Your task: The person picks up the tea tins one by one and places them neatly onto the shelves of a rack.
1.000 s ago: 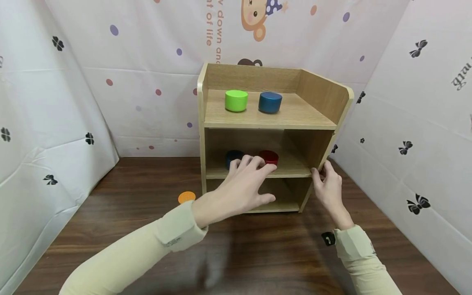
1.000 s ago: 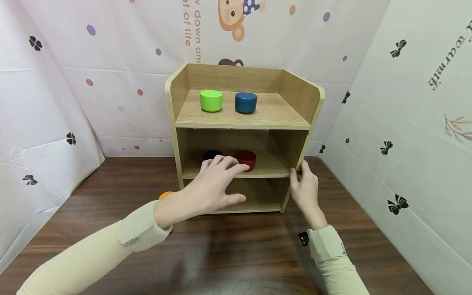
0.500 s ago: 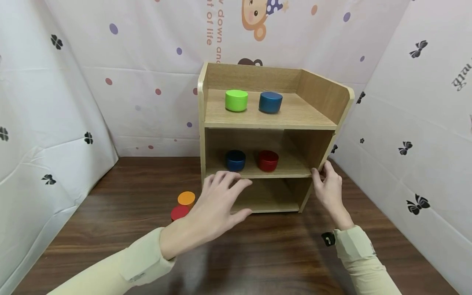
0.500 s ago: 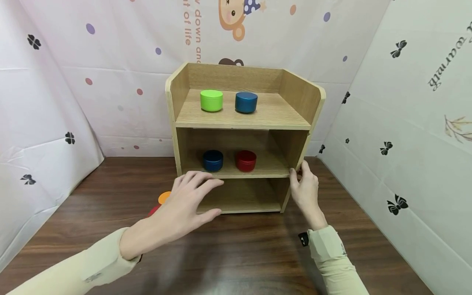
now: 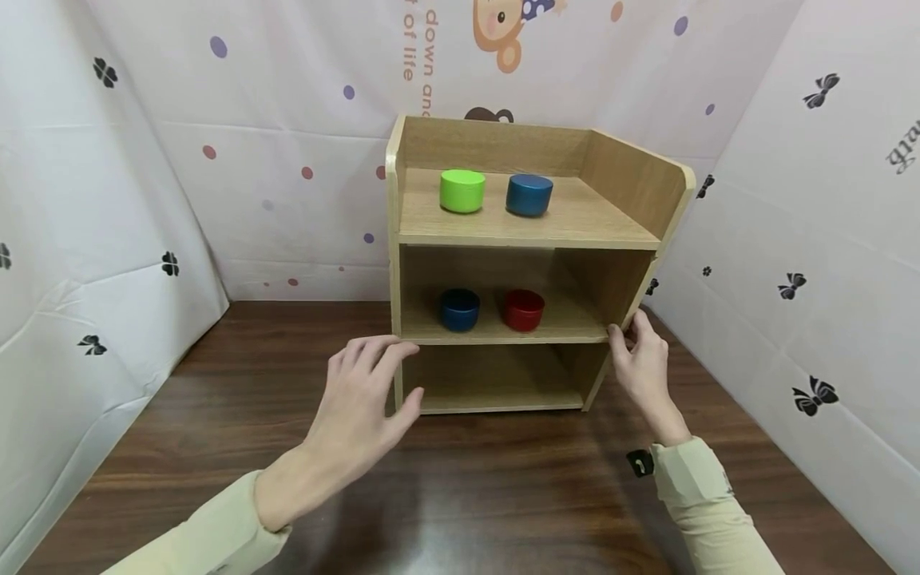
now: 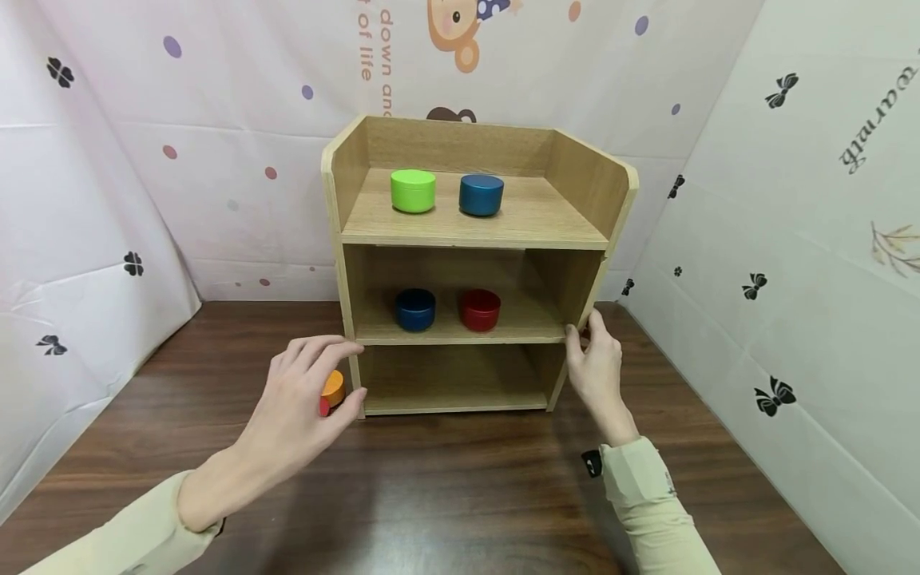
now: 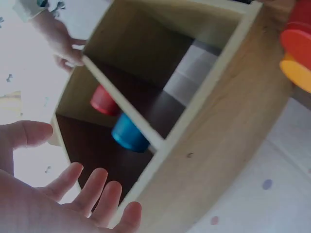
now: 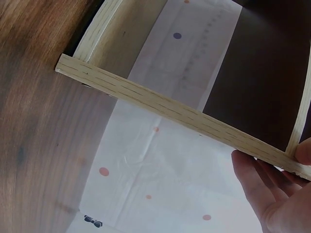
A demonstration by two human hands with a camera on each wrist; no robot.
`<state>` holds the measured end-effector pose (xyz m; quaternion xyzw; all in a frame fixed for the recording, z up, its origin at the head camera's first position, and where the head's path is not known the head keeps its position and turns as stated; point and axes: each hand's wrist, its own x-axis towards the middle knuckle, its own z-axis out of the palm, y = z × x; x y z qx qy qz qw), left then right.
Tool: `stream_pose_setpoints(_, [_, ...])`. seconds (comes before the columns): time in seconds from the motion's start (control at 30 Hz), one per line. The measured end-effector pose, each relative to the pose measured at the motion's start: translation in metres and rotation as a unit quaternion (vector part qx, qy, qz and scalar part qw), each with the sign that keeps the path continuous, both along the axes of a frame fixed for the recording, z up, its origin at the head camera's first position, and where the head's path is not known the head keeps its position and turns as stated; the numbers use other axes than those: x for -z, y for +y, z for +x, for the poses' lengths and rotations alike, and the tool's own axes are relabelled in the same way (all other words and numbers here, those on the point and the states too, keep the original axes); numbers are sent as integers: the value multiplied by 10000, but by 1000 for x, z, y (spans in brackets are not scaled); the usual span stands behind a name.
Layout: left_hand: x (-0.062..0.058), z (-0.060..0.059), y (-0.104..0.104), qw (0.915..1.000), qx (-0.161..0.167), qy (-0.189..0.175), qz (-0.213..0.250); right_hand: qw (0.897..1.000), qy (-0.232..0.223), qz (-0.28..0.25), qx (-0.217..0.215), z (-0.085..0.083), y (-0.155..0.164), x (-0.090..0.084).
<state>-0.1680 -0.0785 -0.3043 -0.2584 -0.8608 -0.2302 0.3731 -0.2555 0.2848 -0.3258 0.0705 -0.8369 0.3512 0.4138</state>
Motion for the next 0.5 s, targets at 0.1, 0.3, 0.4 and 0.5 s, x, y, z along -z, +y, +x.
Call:
stream_pose_setpoints(0.1, [8, -2, -6, 9998, -189, -43, -16, 10000, 18, 24, 7, 0, 0, 1])
stream_pose_setpoints(0.3, [27, -4, -21, 9969, -580, -533, -71, 9999, -53, 60, 68, -1, 1, 3])
stream_pose_setpoints(0.4, [38, -6, -28, 9925, -791, -885, -280, 9999, -73, 50, 79, -1, 2, 2])
stream_pose_setpoints(0.5, [49, -10, -36, 9852, -1020, -1234, -617, 9999, -80, 43, 63, -1, 2, 2])
